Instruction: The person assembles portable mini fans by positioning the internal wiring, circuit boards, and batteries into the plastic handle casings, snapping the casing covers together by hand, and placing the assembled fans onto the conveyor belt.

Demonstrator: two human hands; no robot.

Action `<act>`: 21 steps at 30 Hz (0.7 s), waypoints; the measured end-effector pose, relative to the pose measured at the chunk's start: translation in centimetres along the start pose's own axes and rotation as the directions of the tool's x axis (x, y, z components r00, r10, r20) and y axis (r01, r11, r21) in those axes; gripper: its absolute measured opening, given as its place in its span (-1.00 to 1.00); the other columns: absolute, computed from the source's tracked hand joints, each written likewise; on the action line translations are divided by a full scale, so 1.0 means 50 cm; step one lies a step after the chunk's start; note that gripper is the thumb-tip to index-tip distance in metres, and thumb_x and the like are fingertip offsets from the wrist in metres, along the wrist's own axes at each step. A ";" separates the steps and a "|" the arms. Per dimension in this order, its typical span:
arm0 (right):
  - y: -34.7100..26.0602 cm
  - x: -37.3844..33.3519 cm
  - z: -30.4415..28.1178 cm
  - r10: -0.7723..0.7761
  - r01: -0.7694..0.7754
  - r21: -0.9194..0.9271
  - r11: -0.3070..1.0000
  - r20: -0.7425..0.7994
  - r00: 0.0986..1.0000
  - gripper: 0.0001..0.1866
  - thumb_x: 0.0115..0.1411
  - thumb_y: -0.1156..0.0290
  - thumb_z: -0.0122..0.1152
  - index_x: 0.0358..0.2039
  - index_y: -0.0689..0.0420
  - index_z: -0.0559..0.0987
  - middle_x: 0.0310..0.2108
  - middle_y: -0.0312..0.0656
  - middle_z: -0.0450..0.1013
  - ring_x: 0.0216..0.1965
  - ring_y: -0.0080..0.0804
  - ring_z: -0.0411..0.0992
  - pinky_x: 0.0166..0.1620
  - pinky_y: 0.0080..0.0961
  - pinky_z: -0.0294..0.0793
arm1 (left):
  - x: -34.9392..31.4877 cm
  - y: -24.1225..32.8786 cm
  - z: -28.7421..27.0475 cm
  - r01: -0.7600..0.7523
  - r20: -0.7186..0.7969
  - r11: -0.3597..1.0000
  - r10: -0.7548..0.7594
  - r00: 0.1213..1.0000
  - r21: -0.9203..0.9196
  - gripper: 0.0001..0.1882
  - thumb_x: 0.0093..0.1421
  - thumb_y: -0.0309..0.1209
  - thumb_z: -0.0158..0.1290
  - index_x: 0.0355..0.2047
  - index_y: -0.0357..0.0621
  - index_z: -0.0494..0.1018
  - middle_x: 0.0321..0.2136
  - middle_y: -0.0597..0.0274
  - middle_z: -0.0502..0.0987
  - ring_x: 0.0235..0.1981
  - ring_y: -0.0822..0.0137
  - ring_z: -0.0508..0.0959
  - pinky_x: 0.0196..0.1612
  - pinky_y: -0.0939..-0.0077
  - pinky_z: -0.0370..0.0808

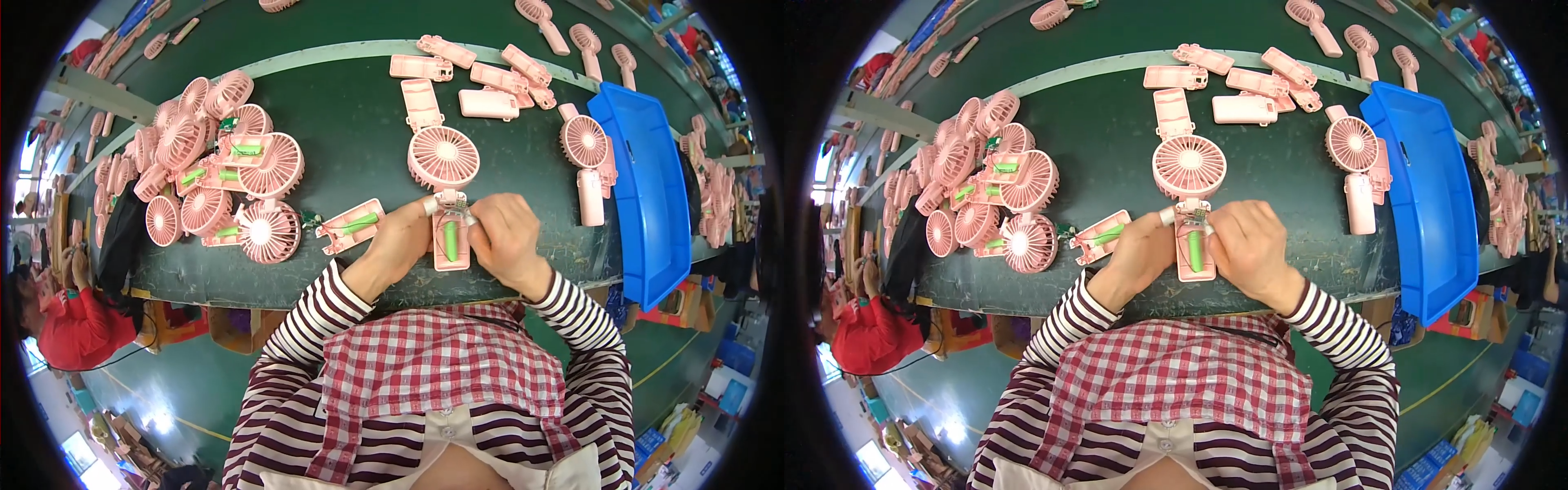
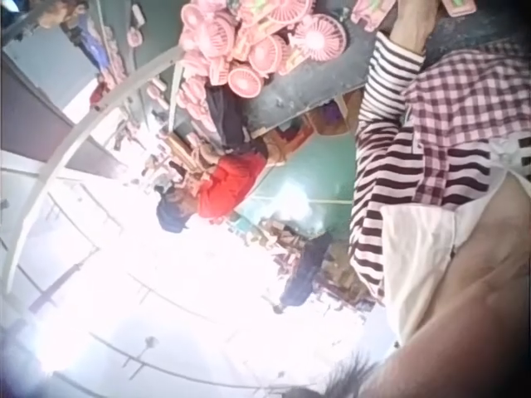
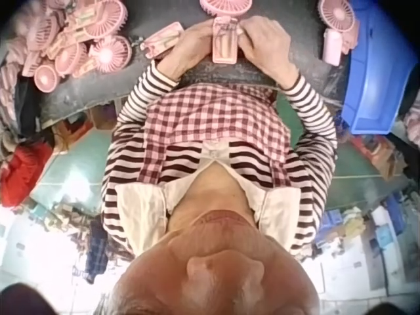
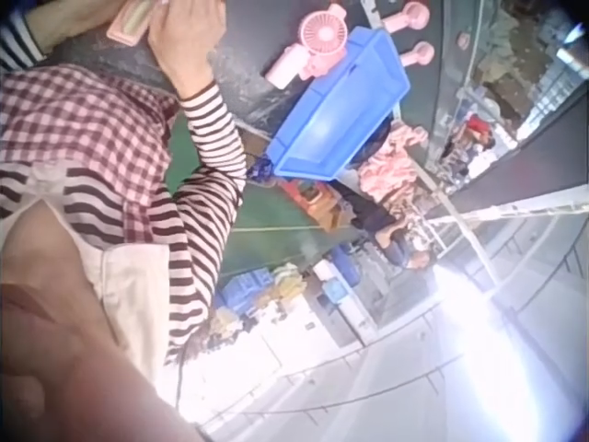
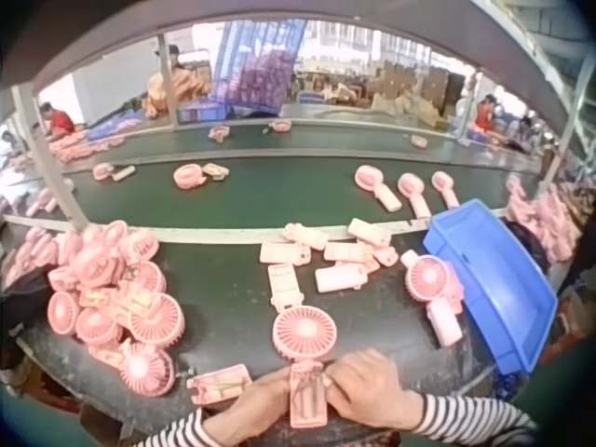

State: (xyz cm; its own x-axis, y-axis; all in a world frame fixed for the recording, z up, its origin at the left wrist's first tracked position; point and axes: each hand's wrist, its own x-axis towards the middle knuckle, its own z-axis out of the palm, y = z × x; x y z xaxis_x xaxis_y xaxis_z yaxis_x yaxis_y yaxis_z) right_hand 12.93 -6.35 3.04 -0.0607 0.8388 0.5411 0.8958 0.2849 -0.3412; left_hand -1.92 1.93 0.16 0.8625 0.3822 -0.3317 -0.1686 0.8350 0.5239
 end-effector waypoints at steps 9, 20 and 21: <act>-0.001 -0.032 0.033 0.003 -0.006 -0.027 1.000 -0.084 0.996 -0.80 -0.23 0.61 0.16 -0.50 0.18 0.44 -0.51 -0.21 0.40 -0.46 -0.31 0.39 -0.07 -0.18 0.28 | 0.005 -0.008 0.011 -0.058 -0.180 0.997 0.066 0.981 0.048 -0.69 0.27 -0.33 -0.25 -0.11 -0.28 0.33 -0.23 0.22 0.45 -0.23 0.43 0.46 -0.15 0.52 0.42; -0.004 -0.025 0.029 -0.115 0.106 -0.079 0.991 -0.124 0.986 -0.79 -0.30 0.61 0.18 -0.53 0.17 0.46 -0.40 -0.23 0.43 -0.20 -0.24 0.39 0.09 0.02 0.07 | 0.001 -0.012 0.025 -0.073 -0.226 0.996 0.082 0.971 0.048 -0.67 0.29 -0.33 -0.27 -0.09 -0.29 0.35 -0.21 0.22 0.44 -0.21 0.44 0.44 -0.14 0.52 0.43; -0.003 -0.026 0.029 -0.118 0.110 -0.072 0.991 -0.116 0.986 -0.77 -0.31 0.61 0.18 -0.52 0.17 0.46 -0.39 -0.23 0.43 -0.19 -0.24 0.39 0.10 0.04 0.05 | 0.000 -0.011 0.029 -0.072 -0.226 0.996 0.081 0.971 0.048 -0.67 0.29 -0.33 -0.27 -0.09 -0.29 0.35 -0.21 0.22 0.44 -0.21 0.44 0.44 -0.14 0.52 0.43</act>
State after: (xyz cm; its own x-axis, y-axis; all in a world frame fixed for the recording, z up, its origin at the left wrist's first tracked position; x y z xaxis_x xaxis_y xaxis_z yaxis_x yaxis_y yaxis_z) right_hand 12.25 -6.81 1.28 -0.1140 0.7396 0.6633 0.9130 0.3412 -0.2235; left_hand -1.14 0.90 0.99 0.7159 0.5278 -0.4570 -0.2070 0.7856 0.5831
